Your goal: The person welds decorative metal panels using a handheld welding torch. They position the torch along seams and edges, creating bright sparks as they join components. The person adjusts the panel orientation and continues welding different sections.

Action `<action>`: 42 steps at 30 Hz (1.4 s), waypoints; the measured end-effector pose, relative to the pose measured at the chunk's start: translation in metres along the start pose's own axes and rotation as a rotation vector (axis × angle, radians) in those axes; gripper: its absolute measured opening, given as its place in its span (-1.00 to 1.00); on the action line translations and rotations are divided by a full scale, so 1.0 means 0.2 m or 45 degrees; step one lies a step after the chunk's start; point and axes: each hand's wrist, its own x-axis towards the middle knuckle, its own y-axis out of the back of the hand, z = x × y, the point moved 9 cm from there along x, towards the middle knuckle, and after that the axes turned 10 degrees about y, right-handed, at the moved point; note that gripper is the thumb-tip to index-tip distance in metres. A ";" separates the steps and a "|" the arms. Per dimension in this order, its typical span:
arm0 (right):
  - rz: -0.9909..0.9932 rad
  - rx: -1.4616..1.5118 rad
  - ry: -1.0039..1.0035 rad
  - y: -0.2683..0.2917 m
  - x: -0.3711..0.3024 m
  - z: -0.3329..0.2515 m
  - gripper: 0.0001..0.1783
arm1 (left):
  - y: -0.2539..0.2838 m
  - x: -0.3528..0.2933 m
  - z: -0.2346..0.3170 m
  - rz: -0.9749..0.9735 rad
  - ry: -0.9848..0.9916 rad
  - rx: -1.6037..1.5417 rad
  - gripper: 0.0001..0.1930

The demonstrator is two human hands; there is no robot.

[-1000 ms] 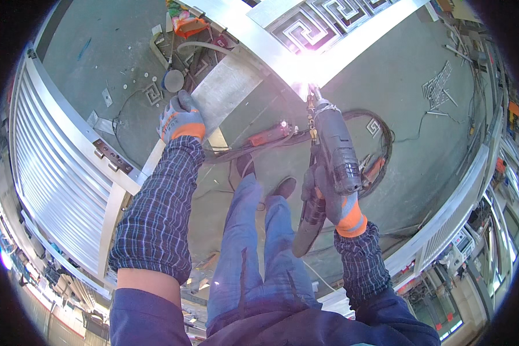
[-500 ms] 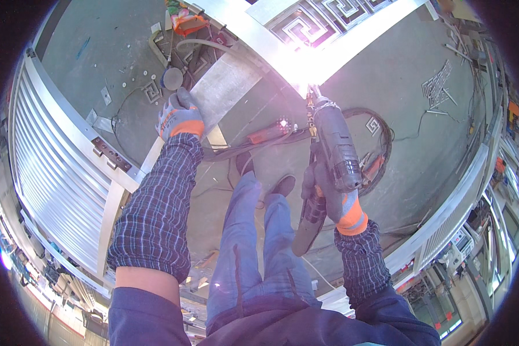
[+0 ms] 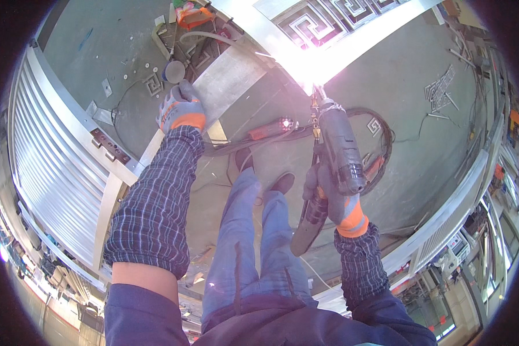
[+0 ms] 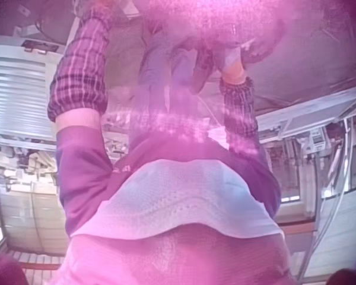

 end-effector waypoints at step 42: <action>0.005 0.109 0.027 0.01 -0.08 0.13 -0.57 | -0.01 0.00 -0.01 0.064 -0.007 0.108 -0.46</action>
